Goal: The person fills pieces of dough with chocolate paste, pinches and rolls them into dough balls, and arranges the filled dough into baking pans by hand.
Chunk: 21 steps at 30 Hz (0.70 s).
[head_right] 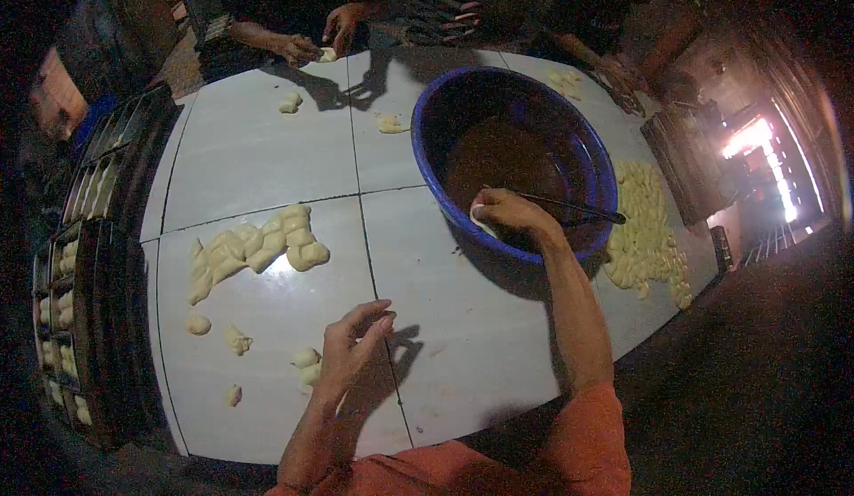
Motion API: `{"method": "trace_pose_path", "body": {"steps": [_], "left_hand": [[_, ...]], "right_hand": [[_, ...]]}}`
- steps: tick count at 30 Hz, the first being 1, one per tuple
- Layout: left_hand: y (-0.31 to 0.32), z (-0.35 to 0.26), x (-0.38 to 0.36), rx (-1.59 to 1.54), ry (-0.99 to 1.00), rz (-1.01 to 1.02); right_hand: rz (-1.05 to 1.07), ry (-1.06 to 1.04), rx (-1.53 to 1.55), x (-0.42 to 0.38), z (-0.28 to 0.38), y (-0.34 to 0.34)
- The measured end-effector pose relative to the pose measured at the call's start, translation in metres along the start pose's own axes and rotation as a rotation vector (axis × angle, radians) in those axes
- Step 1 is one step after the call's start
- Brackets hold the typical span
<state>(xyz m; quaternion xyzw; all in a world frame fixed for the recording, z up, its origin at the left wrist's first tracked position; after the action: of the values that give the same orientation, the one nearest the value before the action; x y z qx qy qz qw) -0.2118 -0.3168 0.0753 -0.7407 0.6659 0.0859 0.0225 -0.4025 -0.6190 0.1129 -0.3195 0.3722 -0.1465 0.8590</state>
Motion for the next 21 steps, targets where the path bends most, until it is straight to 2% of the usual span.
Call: {"method": "trace_pose_path", "body": {"steps": [2,3,4,6,7,8,10,11,13,16,17,18,19,20,21], "left_hand": [[0.003,0.002,0.005,-0.010,0.000,0.040],[0.005,-0.002,0.009,-0.004,-0.026,0.067],[0.008,-0.004,0.013,-0.006,-0.021,0.063],[0.017,-0.006,0.025,-0.070,0.078,0.102],[0.022,-0.010,0.033,-0.132,0.053,0.135],[0.028,-0.016,0.040,-0.247,0.084,0.127],[0.035,-0.031,0.047,-0.504,0.093,0.082],[0.035,-0.031,0.049,-0.502,0.099,0.060],[0.029,-0.023,0.050,-0.827,0.083,0.058],[0.000,-0.010,0.032,-0.762,0.064,-0.028],[-0.011,0.001,0.027,-0.731,0.086,-0.091],[-0.024,-0.008,0.015,-0.690,-0.009,-0.181],[-0.035,-0.002,0.009,-0.660,0.027,-0.243],[-0.044,0.006,0.004,-0.629,0.061,-0.303],[-0.050,0.009,-0.002,-0.630,0.068,-0.322]], "right_hand": [[-0.103,-0.120,0.683,-0.008,-0.003,-0.005],[-0.173,-0.176,0.845,-0.017,0.009,-0.004],[-0.172,-0.179,0.840,-0.025,0.023,-0.001],[-0.311,-0.342,1.150,-0.038,0.055,0.008],[-0.314,-0.393,1.213,-0.043,0.072,0.016],[-0.211,-0.474,1.286,-0.047,0.084,0.024],[-0.246,-0.534,1.370,-0.043,0.108,0.050],[-0.236,-0.535,1.374,-0.037,0.113,0.063],[-0.197,-0.551,1.390,-0.026,0.126,0.090],[-0.069,-0.569,1.439,-0.016,0.136,0.121],[-0.060,-0.532,1.320,-0.016,0.142,0.129],[-0.052,-0.498,1.198,-0.017,0.148,0.135],[-0.076,-0.496,0.990,-0.023,0.162,0.141],[-0.115,-0.497,0.932,-0.026,0.176,0.151],[-0.225,-0.596,0.775,-0.022,0.183,0.162]]}}
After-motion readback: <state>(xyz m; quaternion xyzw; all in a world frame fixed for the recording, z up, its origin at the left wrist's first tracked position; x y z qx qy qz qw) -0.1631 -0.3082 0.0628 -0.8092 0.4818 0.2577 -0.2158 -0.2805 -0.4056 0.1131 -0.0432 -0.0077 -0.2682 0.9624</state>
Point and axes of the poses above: each hand's wrist, its own x-axis towards the middle knuckle, its own y-axis out of the palm, z = x × y, the point moved 2 cm from there along x, towards the middle knuckle, and after that the axes turned 10 degrees about z, right-handed, at the moved point
